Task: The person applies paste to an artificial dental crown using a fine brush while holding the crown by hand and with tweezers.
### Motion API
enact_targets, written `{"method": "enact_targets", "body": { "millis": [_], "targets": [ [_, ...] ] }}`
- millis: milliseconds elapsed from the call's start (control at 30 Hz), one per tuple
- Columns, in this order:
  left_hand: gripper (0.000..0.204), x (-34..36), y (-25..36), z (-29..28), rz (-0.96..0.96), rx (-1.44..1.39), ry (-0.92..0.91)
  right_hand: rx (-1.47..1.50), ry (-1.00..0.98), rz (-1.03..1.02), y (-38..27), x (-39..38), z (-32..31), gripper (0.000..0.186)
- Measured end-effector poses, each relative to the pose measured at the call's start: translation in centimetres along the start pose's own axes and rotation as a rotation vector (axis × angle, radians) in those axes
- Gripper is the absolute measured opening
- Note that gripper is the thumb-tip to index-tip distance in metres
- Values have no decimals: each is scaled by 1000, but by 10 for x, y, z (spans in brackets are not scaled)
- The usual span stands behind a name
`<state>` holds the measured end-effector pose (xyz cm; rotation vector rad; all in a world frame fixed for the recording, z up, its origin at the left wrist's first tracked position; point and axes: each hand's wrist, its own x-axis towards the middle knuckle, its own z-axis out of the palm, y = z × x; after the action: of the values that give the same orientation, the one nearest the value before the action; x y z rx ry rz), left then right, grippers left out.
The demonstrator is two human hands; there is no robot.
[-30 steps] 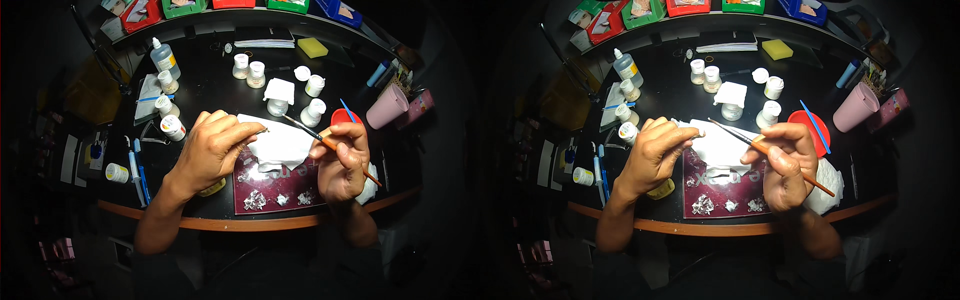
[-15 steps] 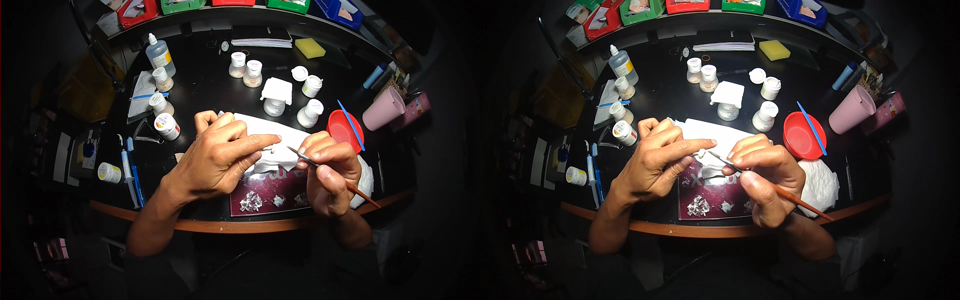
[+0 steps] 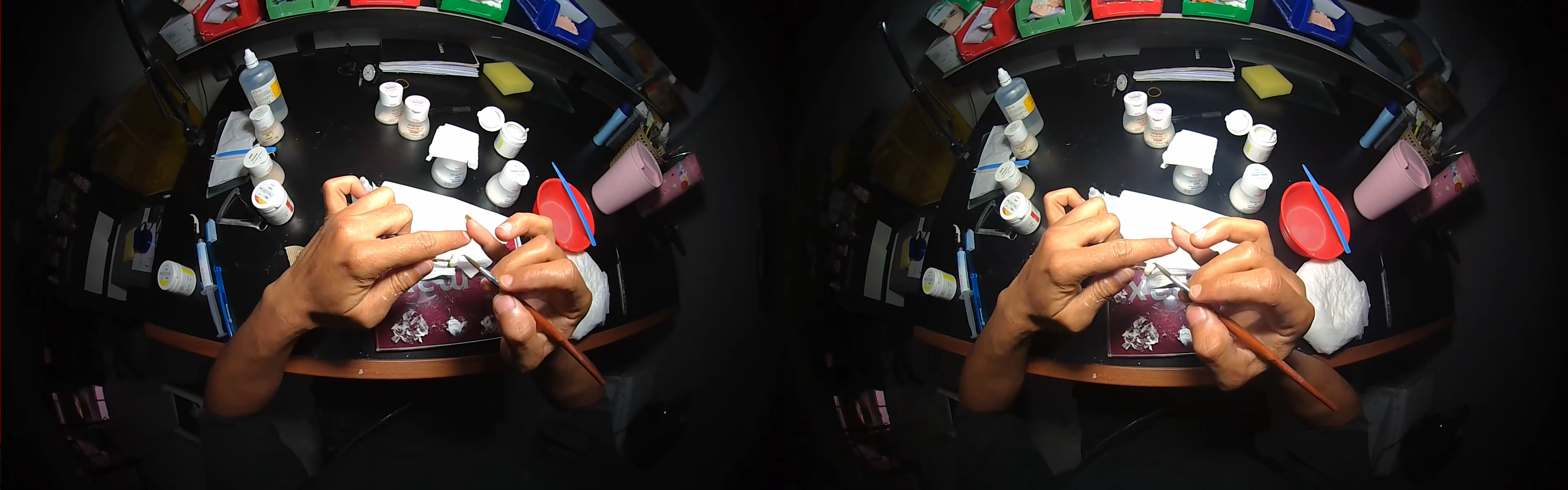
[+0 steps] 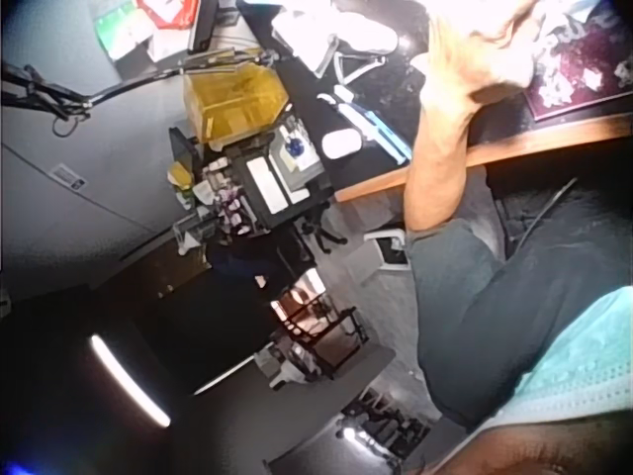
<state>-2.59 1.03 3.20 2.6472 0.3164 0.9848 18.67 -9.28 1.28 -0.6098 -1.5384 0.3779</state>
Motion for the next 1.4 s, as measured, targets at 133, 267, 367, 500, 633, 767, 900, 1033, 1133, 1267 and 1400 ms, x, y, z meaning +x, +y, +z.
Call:
{"method": "enact_targets", "body": {
  "millis": [133,267,367,500,633,767,900,1033,1133,1267,1400],
  "targets": [
    [38,-1,-1,0,13,-7,-17,-28,-48,-39,1,1,-3,23],
    [37,-2,-2,0,13,-19,-13,-8,-51,-25,0,-1,2,22],
    [33,0,-2,1,16,-55,14,-87,-16,-68,-3,0,0,23],
    [33,1,-3,1,47,-70,23,-148,-45,-135,-2,1,2,25],
    [31,-2,-4,1,47,-97,34,-177,-100,-167,-2,2,2,28],
    [30,0,-4,0,49,-95,30,-192,-92,-195,-2,3,3,29],
    [33,-2,-5,0,56,-80,13,-196,-99,-196,-3,3,3,29],
    [38,-1,-4,-1,46,-61,-22,-186,-95,-186,-3,3,3,27],
    [38,-1,-5,-1,47,-66,-21,-196,-102,-191,-2,2,3,28],
    [36,0,-3,-2,49,-71,-15,-201,-110,-188,-3,2,2,28],
    [35,-1,-3,-2,50,-61,-11,-191,-111,-181,-3,2,3,28]
  ]
}}
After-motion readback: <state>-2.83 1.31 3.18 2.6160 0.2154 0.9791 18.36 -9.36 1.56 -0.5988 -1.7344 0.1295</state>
